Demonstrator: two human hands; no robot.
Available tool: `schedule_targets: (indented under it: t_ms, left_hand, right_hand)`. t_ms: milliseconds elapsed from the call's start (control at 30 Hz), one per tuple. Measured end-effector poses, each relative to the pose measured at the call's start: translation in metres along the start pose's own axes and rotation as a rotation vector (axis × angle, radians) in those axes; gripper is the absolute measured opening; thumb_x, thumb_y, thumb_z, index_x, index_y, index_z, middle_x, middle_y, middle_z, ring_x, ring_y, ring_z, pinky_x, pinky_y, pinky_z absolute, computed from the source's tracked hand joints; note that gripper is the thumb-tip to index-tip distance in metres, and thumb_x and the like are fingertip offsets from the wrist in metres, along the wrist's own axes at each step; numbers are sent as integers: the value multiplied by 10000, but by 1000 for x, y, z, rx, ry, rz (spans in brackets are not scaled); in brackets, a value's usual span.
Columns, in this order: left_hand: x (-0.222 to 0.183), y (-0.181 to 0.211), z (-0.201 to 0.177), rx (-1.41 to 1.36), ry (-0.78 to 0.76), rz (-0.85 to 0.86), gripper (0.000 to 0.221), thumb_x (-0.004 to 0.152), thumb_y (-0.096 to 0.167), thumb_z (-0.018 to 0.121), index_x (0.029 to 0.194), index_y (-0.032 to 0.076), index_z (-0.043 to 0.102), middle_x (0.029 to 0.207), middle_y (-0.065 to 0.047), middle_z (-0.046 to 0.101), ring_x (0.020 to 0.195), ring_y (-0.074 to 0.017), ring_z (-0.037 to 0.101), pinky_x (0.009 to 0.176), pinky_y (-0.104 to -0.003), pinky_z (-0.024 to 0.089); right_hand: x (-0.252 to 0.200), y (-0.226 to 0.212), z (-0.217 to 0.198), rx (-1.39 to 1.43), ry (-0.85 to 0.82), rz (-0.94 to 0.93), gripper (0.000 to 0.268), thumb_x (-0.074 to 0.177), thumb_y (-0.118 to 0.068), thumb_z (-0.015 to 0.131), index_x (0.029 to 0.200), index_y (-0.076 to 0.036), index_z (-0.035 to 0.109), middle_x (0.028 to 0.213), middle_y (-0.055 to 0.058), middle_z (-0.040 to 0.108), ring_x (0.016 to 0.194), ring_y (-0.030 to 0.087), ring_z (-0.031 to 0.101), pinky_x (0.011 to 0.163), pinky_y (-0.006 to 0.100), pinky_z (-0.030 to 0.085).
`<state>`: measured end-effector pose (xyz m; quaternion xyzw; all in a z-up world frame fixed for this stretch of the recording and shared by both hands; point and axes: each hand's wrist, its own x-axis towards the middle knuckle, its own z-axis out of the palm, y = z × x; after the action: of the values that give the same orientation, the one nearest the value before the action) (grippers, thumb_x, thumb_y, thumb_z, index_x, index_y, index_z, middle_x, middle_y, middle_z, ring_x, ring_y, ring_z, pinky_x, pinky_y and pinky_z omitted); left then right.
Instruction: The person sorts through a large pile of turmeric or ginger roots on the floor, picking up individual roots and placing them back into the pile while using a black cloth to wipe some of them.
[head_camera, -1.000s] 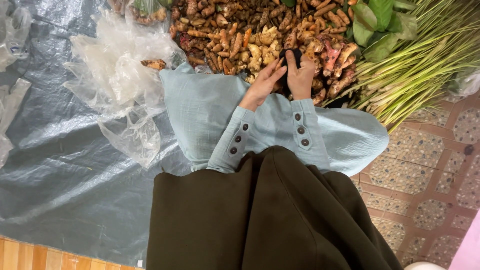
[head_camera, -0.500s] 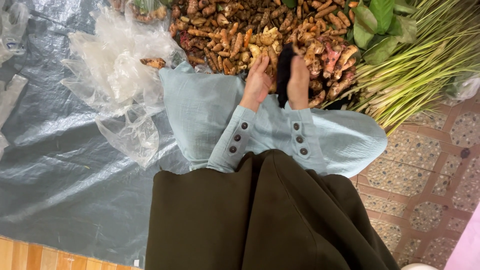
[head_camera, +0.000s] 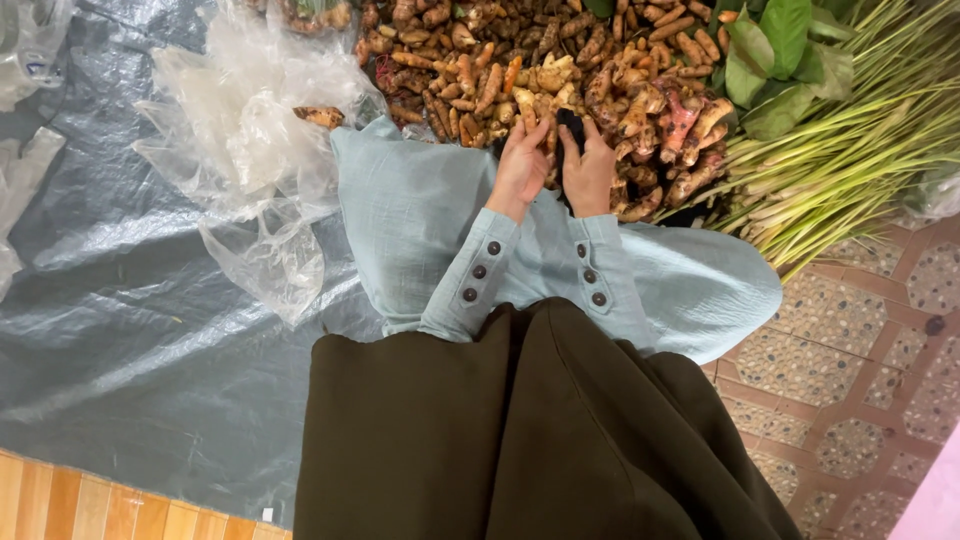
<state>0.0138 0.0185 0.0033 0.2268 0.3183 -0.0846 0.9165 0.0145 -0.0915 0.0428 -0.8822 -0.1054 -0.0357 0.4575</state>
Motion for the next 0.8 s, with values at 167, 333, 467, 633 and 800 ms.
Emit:
schedule_targets:
  t_ms: [167, 333, 467, 633, 800]
  left_hand:
    - [11, 24, -10, 184, -54, 107, 646, 984, 163, 607, 1565, 103, 329, 1258, -97, 652, 1079, -247, 675, 819, -390, 569]
    - [64, 71, -28, 937, -3, 462, 334, 1049, 236, 470, 1333, 82, 554, 1069, -73, 635, 868, -155, 584, 825, -316, 551]
    - [155, 75, -82, 1540, 116, 902, 484, 1051, 158, 581, 1506, 105, 424, 1293, -153, 621, 1155, -349, 589, 955, -488, 527]
    - [135, 79, -73, 1882, 234, 628, 283, 1068, 172, 470, 1334, 232, 546, 1457, -161, 453, 1332, -467, 381, 1002, -718, 334]
    - [138, 73, -89, 1746, 132, 575, 870, 886, -224, 578, 1623, 121, 272, 1700, -168, 124, 1578, -372, 45, 1223, -558, 320]
  right_hand:
    - [-2, 37, 10, 101, 45, 107, 406, 1068, -377, 568, 1239, -27, 681, 1118, 124, 746, 1009, 256, 705, 838, 350, 518]
    - [0, 58, -5, 146, 126, 232, 517, 1049, -371, 612, 1359, 43, 616, 1333, 199, 680, 1249, 325, 643, 1060, 390, 484]
    - [2, 42, -18, 176, 116, 293, 407, 1055, -395, 581, 1249, -51, 679, 1062, 66, 702, 954, 208, 674, 806, 339, 522]
    - [0, 36, -21, 171, 89, 314, 424, 1057, -418, 580, 1267, -65, 685, 924, 26, 653, 803, 166, 628, 701, 316, 483]
    - [0, 42, -23, 195, 107, 237, 329, 1073, -363, 594, 1142, -64, 711, 859, 15, 621, 729, 133, 563, 638, 294, 424]
